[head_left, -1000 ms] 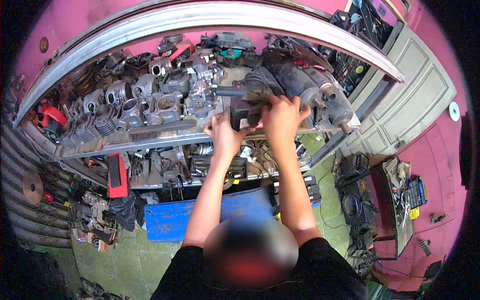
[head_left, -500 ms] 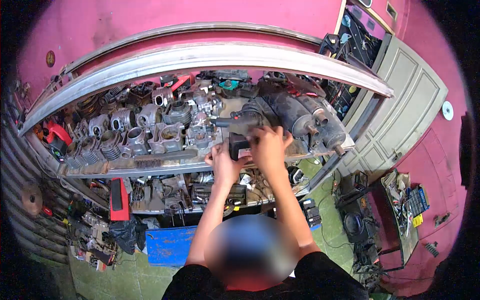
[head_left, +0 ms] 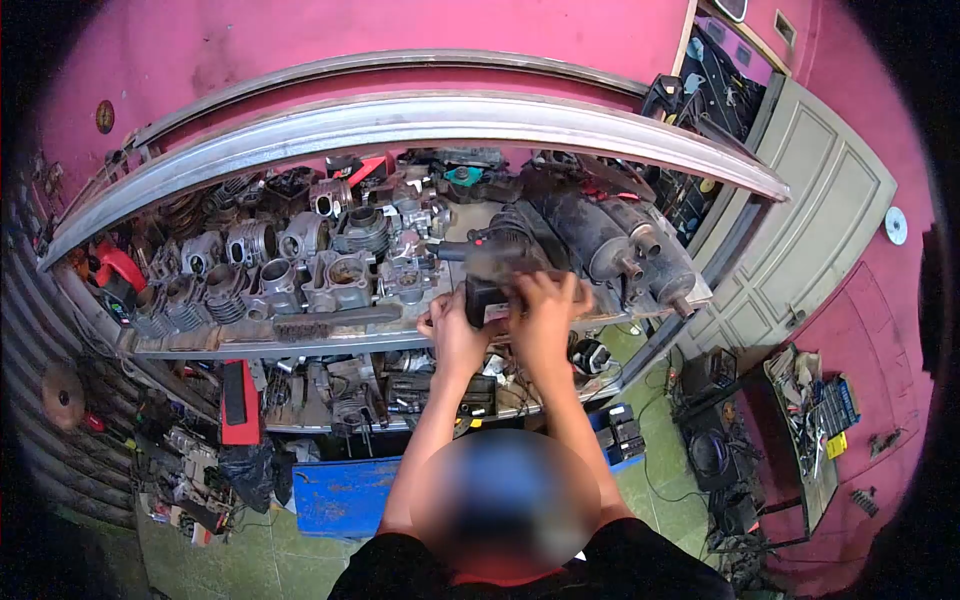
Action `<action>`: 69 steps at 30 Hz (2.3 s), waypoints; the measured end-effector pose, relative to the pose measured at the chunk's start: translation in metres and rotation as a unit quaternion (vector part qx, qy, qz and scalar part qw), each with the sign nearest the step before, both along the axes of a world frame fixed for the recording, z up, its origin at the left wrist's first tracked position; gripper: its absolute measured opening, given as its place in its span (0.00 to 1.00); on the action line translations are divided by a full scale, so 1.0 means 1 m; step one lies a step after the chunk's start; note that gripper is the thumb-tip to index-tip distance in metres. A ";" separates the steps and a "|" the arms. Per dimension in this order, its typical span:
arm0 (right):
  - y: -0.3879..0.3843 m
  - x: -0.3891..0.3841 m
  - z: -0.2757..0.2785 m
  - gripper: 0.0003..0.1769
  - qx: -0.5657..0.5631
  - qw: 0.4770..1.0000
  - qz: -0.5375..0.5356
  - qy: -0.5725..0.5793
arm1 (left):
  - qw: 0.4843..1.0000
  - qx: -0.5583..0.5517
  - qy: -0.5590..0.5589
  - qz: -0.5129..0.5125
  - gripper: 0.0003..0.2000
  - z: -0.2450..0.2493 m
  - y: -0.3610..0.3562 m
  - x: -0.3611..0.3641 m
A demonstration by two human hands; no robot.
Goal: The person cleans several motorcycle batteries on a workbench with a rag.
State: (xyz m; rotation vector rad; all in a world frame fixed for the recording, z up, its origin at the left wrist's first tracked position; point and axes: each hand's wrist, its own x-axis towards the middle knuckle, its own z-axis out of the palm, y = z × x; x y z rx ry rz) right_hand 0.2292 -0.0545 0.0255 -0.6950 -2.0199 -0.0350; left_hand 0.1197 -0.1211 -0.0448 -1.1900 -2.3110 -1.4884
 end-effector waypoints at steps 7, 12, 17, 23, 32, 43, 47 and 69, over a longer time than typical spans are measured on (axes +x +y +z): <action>0.030 -0.012 0.004 0.11 -0.069 0.995 -0.059 -0.029 | 1.000 -0.002 -0.003 0.002 0.38 0.004 -0.002 0.001; -0.007 -0.017 0.009 0.09 -0.021 0.995 0.074 -0.060 | 1.000 0.012 0.012 -0.003 0.35 -0.012 0.005 -0.005; 0.003 0.021 -0.011 0.09 0.023 0.998 -0.055 0.025 | 1.000 0.011 0.009 0.023 0.38 -0.001 -0.001 0.002; 0.053 0.037 -0.053 0.11 -0.080 0.992 -0.080 0.058 | 1.000 -0.009 -0.005 -0.003 0.42 -0.007 -0.004 0.003; 0.063 0.056 -0.044 0.47 -0.245 0.964 0.068 -0.081 | 0.993 -0.101 -0.006 -0.059 0.43 0.002 -0.013 -0.017; 0.090 0.042 -0.017 0.51 -0.256 0.946 0.170 -0.104 | 0.993 -0.061 0.060 -0.083 0.44 0.030 -0.010 -0.030; 0.078 0.040 -0.022 0.49 -0.174 0.973 0.120 -0.095 | 0.988 -0.033 0.132 -0.066 0.42 0.037 -0.007 -0.025; 0.000 0.067 -0.102 0.37 -0.024 0.989 0.054 -0.132 | 0.974 -0.169 0.127 -0.083 0.47 0.002 -0.065 0.030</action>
